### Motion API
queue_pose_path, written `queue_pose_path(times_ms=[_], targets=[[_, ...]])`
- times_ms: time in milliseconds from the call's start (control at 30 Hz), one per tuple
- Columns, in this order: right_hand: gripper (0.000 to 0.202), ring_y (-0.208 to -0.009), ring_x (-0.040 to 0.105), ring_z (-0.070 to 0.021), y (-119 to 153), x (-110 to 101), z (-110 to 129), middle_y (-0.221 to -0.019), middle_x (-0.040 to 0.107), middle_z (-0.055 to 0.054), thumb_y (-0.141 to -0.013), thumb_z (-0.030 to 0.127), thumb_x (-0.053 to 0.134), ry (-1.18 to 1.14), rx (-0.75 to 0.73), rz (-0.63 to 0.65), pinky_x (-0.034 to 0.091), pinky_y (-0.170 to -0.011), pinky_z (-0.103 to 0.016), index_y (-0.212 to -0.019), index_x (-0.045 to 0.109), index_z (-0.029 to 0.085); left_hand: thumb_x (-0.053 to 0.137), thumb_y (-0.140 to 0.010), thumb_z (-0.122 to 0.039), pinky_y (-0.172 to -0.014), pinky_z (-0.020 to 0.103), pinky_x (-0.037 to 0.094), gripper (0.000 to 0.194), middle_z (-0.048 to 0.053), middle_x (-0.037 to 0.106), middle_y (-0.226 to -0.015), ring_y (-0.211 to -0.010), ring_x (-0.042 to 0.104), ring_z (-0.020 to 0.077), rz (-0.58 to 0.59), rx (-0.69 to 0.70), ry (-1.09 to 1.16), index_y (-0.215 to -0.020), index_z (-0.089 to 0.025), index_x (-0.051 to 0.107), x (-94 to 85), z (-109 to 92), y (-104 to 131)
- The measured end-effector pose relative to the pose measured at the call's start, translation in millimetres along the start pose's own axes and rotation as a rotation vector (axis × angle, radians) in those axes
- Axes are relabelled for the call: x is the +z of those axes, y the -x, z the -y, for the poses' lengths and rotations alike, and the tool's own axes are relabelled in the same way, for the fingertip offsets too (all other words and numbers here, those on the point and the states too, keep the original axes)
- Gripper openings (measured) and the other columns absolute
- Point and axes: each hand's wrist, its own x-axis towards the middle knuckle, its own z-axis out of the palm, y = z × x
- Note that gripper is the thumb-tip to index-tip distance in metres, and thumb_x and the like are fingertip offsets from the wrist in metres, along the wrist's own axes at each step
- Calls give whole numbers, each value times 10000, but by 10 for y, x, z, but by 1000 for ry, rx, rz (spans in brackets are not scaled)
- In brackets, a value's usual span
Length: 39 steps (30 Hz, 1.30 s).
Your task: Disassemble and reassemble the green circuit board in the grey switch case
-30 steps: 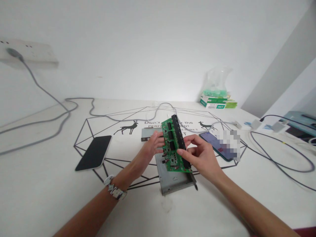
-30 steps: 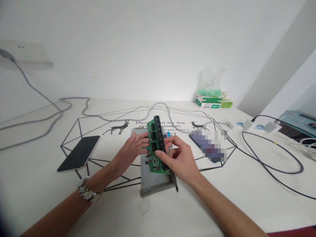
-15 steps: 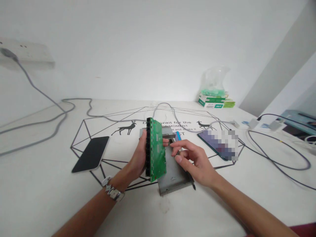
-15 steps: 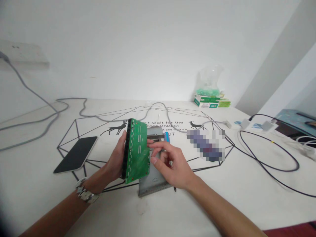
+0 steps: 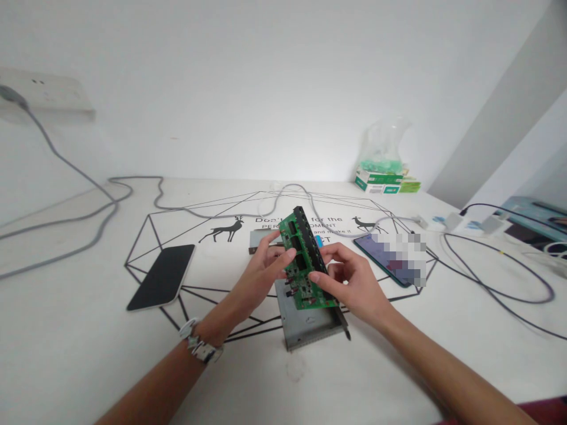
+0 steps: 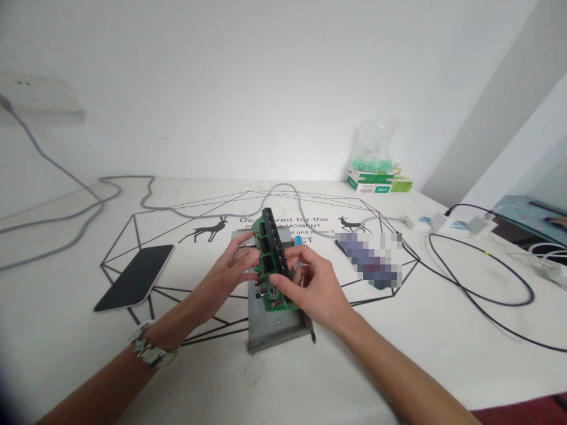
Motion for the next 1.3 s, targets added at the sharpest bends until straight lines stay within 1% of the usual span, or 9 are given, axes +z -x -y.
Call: queue_pose_path(times_ms=[200,333,400,533,633,767,1033,1167,1300], targets=[[295,-591,508,-111,-109,-125,-133,-746,575,20,-828,413,730,103,54,-28,415,-549,-256,-984,648,176,660,-880,-461,-756,355,497,665,68,629,-1002,-937,610,227,-29,67,-46,-1430,-199,395,-77,-119,6],[296,-596,509,-123,-113,-95,-176,-700,576,18,-870,416,678,112,71,25,426,-552,-258,-1040,685,173,705,-866,-368,-760,331,493,643,21,620,-905,-841,606,181,45,148,23,-1429,-233,427,-158,-170,7],[314,-589,520,-129,-95,-47,-167,-710,599,8,-891,420,647,94,80,54,436,-524,-252,-1087,691,179,716,-862,-329,-792,341,497,631,38,640,-966,-877,619,188,148,161,48,-1423,-242,441,-181,-173,12],[383,-677,633,-171,-77,28,-154,-851,701,-39,-892,419,646,22,85,46,528,-573,-281,-1197,658,189,764,-826,-299,-933,441,491,702,116,628,-1207,-1125,599,276,325,159,-9,-1443,-245,433,-164,-127,29],[349,-837,706,-216,-91,40,-169,-992,745,-75,-891,414,656,-8,12,-9,586,-717,-328,-1165,663,199,830,-755,-281,-1013,516,458,806,155,523,-1412,-1300,501,348,357,179,-143,-1458,-268,437,-128,-46,39],[305,-1049,709,-244,-102,29,-171,-1129,750,-76,-880,373,683,-36,-131,-61,574,-920,-373,-1150,673,231,842,-742,-272,-1116,558,376,849,113,369,-1575,-1422,381,358,395,215,-260,-1478,-336,423,-108,44,49],[246,-1094,690,-252,-54,32,-72,-1150,744,-68,-875,260,691,-9,-177,-104,578,-904,-375,-1119,687,233,801,-793,-302,-1126,557,387,822,109,346,-1602,-1436,389,344,469,220,-252,-1505,-353,393,-117,-30,88],[237,-1032,706,-240,-44,44,-80,-1118,742,-66,-905,290,657,-7,-172,-110,586,-885,-387,-1136,684,243,849,-729,-287,-1084,562,431,944,116,322,-1612,-1390,447,351,477,195,-274,-1522,-391,347,-96,6,100],[279,-1217,631,-238,-32,46,-84,-1279,681,-71,-920,238,628,24,-278,-80,511,-1052,-429,-1195,671,262,850,-698,-223,-1054,591,449,1060,168,351,-1581,-1340,494,367,430,176,-331,-1564,-362,254,-77,98,92]])
